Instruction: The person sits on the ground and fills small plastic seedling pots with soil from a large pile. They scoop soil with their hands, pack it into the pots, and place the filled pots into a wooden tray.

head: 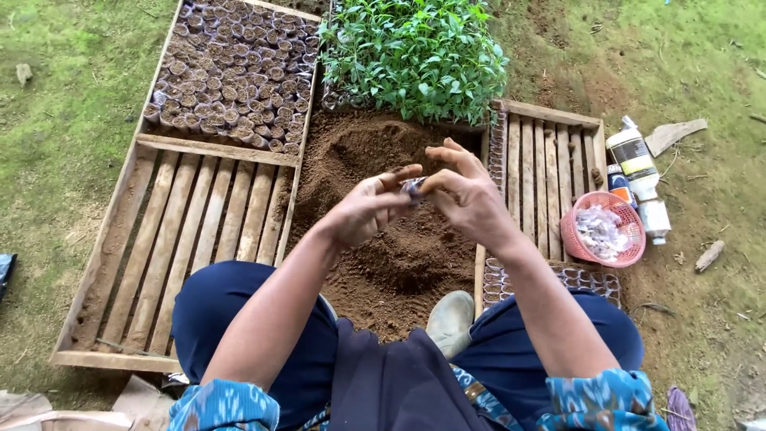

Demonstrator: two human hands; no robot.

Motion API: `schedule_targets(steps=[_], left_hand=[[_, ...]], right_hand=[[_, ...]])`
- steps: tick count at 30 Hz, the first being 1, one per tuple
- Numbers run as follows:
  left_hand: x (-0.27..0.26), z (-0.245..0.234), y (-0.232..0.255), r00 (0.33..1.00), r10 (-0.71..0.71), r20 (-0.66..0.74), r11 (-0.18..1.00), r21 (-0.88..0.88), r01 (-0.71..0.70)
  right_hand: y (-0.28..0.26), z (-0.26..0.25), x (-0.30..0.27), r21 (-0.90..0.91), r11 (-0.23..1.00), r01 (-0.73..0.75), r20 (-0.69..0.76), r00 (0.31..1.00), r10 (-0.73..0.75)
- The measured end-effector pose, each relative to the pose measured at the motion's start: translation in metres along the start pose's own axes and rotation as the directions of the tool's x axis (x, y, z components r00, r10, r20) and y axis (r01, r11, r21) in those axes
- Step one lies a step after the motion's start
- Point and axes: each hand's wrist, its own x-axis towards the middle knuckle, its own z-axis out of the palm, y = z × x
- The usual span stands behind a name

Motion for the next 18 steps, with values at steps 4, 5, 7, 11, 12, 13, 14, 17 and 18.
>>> schedule_targets(steps=[4,5,7,11,12,13,14,17,18], left_hand=[[0.007,-0.019,-0.014,0.987,-0.007,0.161,0.966,-0.253,0.048],[0.004,-0.019,-0.014,0.987,-0.006,0.158,0.966,-0.255,0.047],[-0.002,-0.016,-0.014,0.964,-0.105,0.245,0.953,-0.251,0.168],[0.005,-0.027,-0.019,0.948,-0.103,0.302,0.966,-0.196,0.168],[0.006,-0.024,-0.016,0.96,-0.08,0.268,0.987,-0.115,0.115],[0.006,-0.023,-0.012,0.971,-0.054,0.235,0.998,-0.03,0.063],[0.008,-0.023,-0.009,0.971,-0.056,0.234,0.997,-0.031,0.065],[0.007,-0.024,-0.003,0.988,-0.043,0.151,0.986,0.166,0.018],[0.007,-0.024,-0.003,0.993,-0.002,0.115,0.979,0.203,-0.021]], right_hand=[[-0.008,-0.014,0.004,0.171,0.982,0.075,0.027,0.996,-0.081],[-0.016,-0.018,0.006,0.173,0.982,0.075,0.03,0.996,-0.082],[-0.032,-0.026,0.009,0.244,0.964,0.104,0.08,0.989,-0.127],[-0.043,-0.032,0.012,0.245,0.966,0.077,0.089,0.991,-0.101],[-0.042,-0.033,0.012,0.19,0.979,0.078,0.061,0.994,-0.091],[-0.041,-0.033,0.012,0.133,0.988,0.076,0.032,0.996,-0.081],[-0.041,-0.034,0.01,0.134,0.988,0.074,0.033,0.996,-0.079],[-0.04,-0.03,0.007,0.122,0.991,0.062,-0.001,0.998,-0.062],[-0.04,-0.026,0.006,0.068,0.995,0.074,0.049,0.996,-0.078]])
